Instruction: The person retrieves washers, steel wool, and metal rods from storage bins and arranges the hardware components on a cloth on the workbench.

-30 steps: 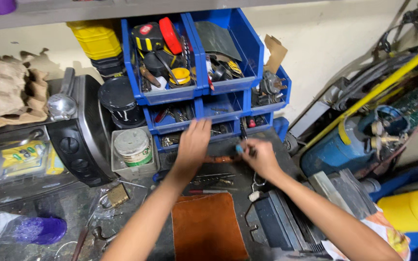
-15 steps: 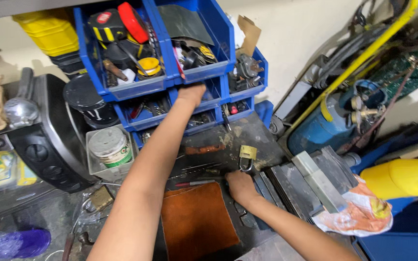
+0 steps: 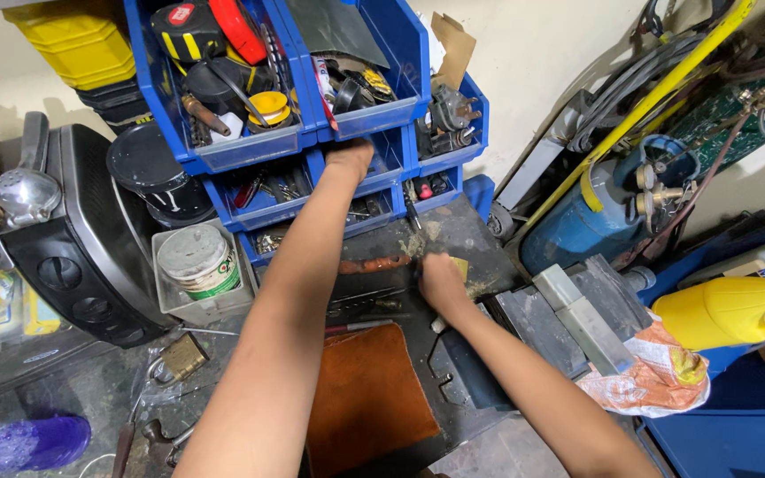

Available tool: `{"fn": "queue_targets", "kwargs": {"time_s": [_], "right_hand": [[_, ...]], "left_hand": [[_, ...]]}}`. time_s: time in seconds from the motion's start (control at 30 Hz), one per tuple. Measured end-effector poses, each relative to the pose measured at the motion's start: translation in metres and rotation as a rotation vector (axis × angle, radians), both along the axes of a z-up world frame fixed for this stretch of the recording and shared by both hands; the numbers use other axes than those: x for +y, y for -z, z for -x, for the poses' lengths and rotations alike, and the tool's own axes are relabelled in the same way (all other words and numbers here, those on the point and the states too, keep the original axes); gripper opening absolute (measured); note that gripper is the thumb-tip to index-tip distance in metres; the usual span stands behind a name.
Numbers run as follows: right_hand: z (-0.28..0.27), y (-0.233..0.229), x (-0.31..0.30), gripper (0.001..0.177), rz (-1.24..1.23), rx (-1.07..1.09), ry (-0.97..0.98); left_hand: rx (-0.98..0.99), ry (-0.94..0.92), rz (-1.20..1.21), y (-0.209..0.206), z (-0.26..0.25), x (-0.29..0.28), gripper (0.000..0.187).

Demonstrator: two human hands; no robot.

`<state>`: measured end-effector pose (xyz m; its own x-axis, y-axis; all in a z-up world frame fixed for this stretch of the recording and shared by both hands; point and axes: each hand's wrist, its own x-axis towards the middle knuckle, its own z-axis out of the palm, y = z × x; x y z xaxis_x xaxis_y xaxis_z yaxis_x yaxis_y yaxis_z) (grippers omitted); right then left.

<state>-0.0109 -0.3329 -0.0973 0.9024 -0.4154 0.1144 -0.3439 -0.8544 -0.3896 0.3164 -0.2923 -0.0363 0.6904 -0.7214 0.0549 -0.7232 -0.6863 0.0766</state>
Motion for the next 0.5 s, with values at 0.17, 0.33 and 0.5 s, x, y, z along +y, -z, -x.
{"fn": "queue_targets", "kwargs": {"time_s": [0.17,0.33,0.5], "right_hand": [[-0.038,0.038,-0.025,0.013,0.049,0.109,0.028],[-0.039,0.034,-0.030,0.022,-0.021,0.182,-0.149],[-0.027,-0.032,-0.047,0.021,-0.037,0.154,0.050]], "left_hand": [[-0.180,0.082,0.031,-0.040,0.037,0.019,0.042],[-0.521,0.175,0.233,-0.078,0.132,0.060,0.018],[-0.554,0.448,0.363,-0.042,0.229,0.113,0.030]]}}
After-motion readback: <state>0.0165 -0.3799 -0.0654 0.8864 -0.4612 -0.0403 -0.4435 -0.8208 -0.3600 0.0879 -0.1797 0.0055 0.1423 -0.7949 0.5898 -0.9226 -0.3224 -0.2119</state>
